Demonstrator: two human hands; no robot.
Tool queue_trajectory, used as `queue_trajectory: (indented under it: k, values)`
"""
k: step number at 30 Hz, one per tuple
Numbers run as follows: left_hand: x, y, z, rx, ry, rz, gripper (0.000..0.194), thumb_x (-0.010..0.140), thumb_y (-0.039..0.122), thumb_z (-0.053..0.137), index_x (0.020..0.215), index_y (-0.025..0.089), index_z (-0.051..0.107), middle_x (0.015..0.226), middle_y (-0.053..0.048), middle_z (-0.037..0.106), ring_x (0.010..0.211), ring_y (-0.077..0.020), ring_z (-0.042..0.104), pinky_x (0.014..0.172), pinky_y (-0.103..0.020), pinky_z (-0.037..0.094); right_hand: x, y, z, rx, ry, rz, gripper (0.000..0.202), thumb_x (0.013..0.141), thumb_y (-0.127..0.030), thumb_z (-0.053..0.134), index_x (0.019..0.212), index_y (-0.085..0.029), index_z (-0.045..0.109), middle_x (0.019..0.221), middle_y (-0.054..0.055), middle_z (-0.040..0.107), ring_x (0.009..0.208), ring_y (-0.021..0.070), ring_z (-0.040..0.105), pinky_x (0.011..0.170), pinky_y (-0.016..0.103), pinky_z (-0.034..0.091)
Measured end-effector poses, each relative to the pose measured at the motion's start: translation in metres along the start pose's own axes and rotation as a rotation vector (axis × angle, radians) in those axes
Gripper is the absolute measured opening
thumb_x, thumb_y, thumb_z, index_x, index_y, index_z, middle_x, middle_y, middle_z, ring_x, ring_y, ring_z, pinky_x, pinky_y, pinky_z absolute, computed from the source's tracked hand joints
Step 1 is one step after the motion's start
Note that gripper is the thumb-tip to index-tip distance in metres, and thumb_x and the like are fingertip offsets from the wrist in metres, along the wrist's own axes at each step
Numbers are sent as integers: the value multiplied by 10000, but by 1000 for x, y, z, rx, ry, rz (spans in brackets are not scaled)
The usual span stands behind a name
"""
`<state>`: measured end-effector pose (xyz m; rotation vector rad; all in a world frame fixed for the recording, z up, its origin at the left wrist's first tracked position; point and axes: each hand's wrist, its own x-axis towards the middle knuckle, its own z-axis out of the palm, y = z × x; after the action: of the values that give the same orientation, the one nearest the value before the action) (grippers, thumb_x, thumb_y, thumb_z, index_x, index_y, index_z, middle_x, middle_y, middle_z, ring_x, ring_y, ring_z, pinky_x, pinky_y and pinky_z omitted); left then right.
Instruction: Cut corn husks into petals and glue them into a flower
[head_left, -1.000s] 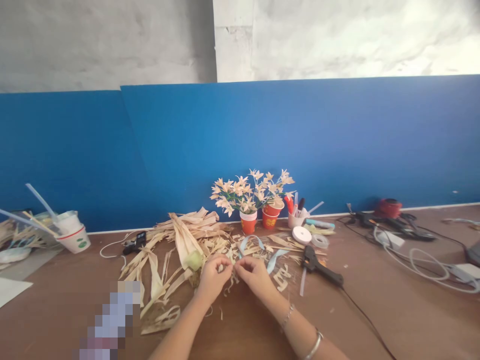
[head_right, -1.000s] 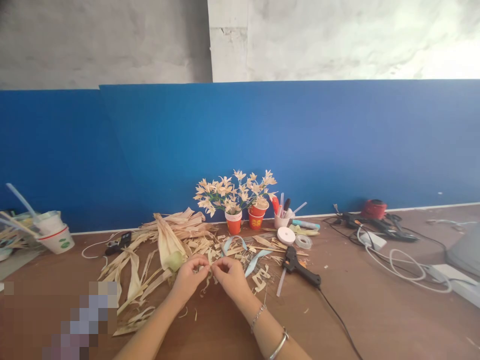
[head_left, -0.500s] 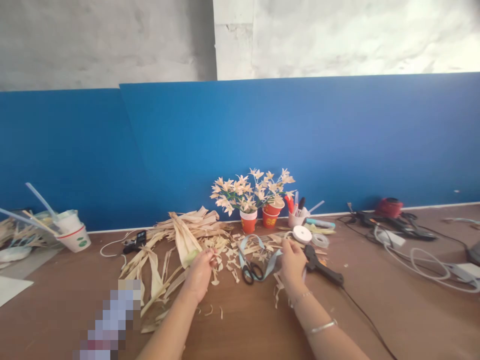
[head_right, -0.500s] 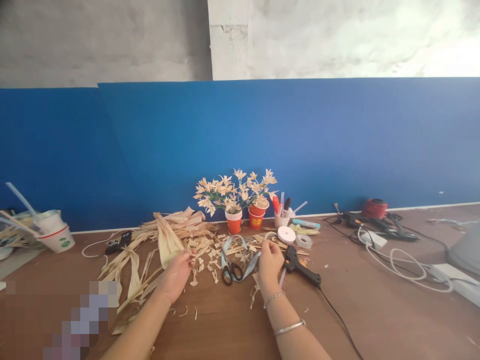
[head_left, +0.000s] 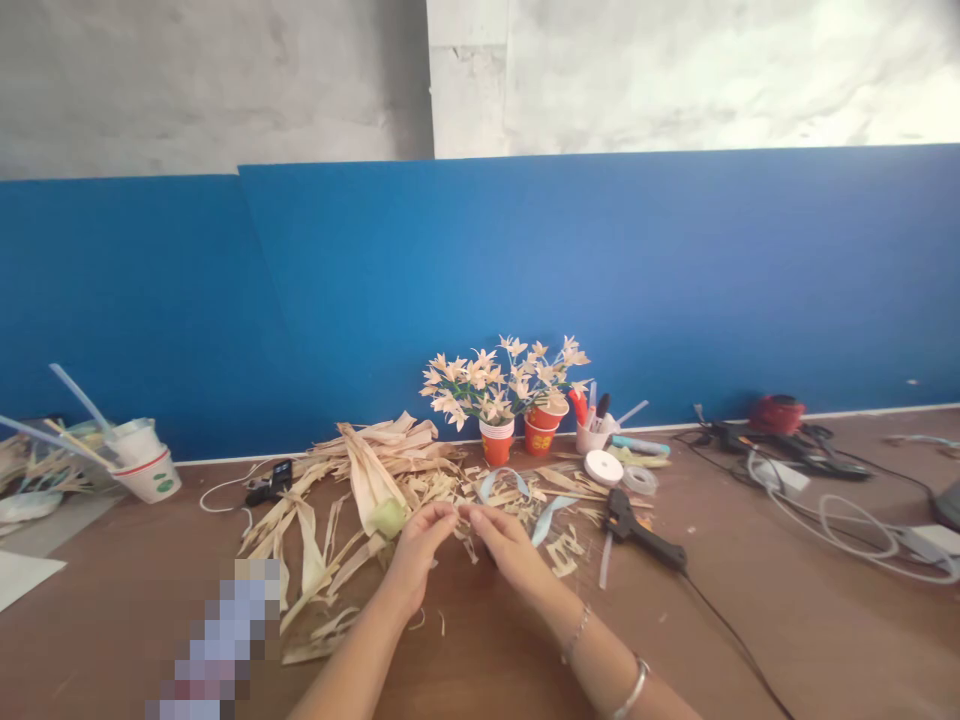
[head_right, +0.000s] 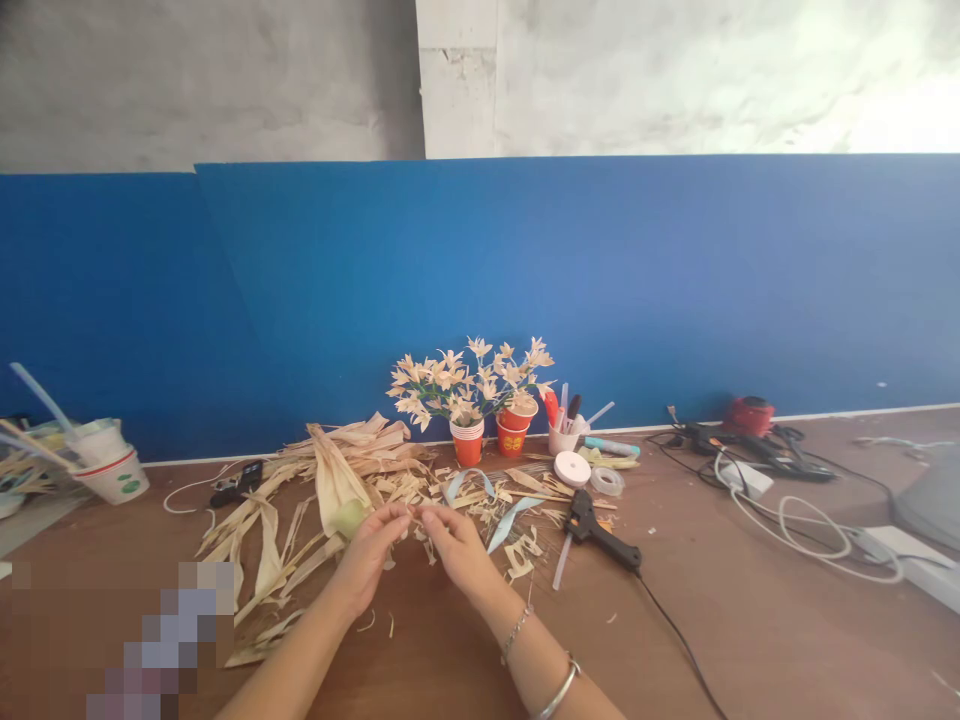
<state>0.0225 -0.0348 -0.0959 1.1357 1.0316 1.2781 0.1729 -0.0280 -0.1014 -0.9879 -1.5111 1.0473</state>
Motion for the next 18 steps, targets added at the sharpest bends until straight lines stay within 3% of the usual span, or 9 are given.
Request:
queue_trajectory:
  k: [5,10,15,18]
  values:
    - [-3,1,2,21,-30,-8,147,705,337,618,726,196,582,694,25,612,711,-153,547,728,-275,391,-2,2,7,144,-58,131,401,741,-533,610,734,-141,695,642,13,636,569,130,524,563,241,410]
    - [-3,2,4,29,-33,11,156,676,339,631,696,187,602,710,12,614,744,-165,544,753,-289,395,-3,-2,2,212,-121,178,339,711,-475,661,683,-138,686,617,17,645,551,114,509,581,239,395]
    - [-4,1,4,24,-90,-41,255,707,376,636,859,182,699,855,-35,656,842,-198,556,798,-322,395,-4,-4,4,221,-86,210,318,681,-448,692,605,-140,665,565,14,633,513,103,485,556,233,374]
    - [-4,3,4,57,-91,29,229,691,383,671,734,166,726,907,-54,634,925,-220,542,857,-327,377,-4,-4,5,214,-73,216,322,652,-445,711,567,-142,644,544,8,621,501,101,477,552,236,372]
